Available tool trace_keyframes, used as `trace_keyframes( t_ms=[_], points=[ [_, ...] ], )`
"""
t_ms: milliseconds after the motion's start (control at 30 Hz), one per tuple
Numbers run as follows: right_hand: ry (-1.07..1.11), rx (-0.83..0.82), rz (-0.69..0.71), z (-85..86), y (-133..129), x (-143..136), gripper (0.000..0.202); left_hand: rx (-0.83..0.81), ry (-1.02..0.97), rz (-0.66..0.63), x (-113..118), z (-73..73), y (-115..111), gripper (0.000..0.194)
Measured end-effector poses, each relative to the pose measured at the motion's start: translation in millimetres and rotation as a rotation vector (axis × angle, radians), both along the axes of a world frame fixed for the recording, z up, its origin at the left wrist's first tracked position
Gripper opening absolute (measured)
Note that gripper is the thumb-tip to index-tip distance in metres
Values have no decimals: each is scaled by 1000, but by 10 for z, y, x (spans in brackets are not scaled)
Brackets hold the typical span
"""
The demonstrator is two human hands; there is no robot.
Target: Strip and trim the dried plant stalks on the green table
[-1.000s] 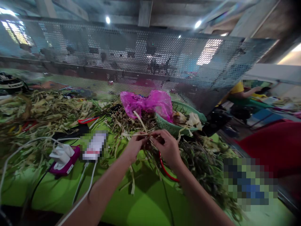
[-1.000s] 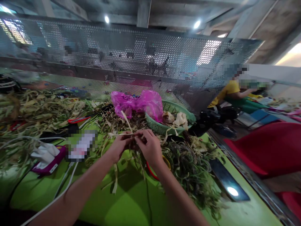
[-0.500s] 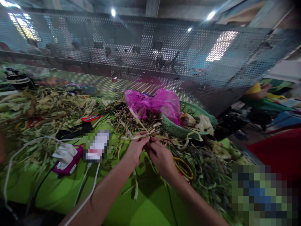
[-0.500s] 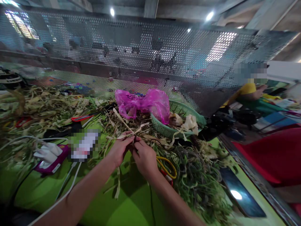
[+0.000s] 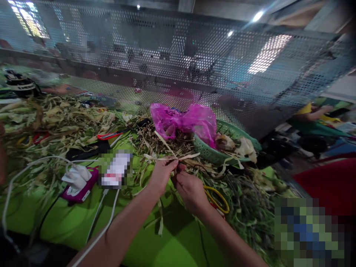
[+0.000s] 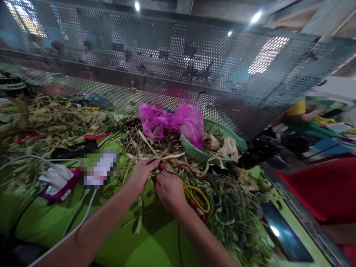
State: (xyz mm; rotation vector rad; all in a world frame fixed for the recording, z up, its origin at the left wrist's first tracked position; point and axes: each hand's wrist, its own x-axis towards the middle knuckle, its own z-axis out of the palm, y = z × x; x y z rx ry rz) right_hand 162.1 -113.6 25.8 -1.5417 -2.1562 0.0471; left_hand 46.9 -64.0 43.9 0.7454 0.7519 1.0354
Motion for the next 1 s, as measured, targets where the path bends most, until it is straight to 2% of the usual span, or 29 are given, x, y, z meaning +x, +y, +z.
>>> trace_keyframes(
  t_ms=[367, 533, 700, 833, 1000],
  points=[
    [-44, -5, 63, 42, -6, 12, 31, 32, 40, 6, -32, -23, 28, 14],
    [159, -171, 76, 170, -40, 5, 35, 105, 61, -120, -137, 14, 92, 22],
    [234, -224, 70, 195, -40, 31, 35, 113, 17, -202, -212, 30, 130, 34],
    [252, -227, 98, 172, -42, 21, 35, 115, 24, -180, -203, 9, 128, 34],
    [273, -250, 120, 172, -60, -5, 34, 32, -2, -129, -187, 22, 118, 35]
  ],
)
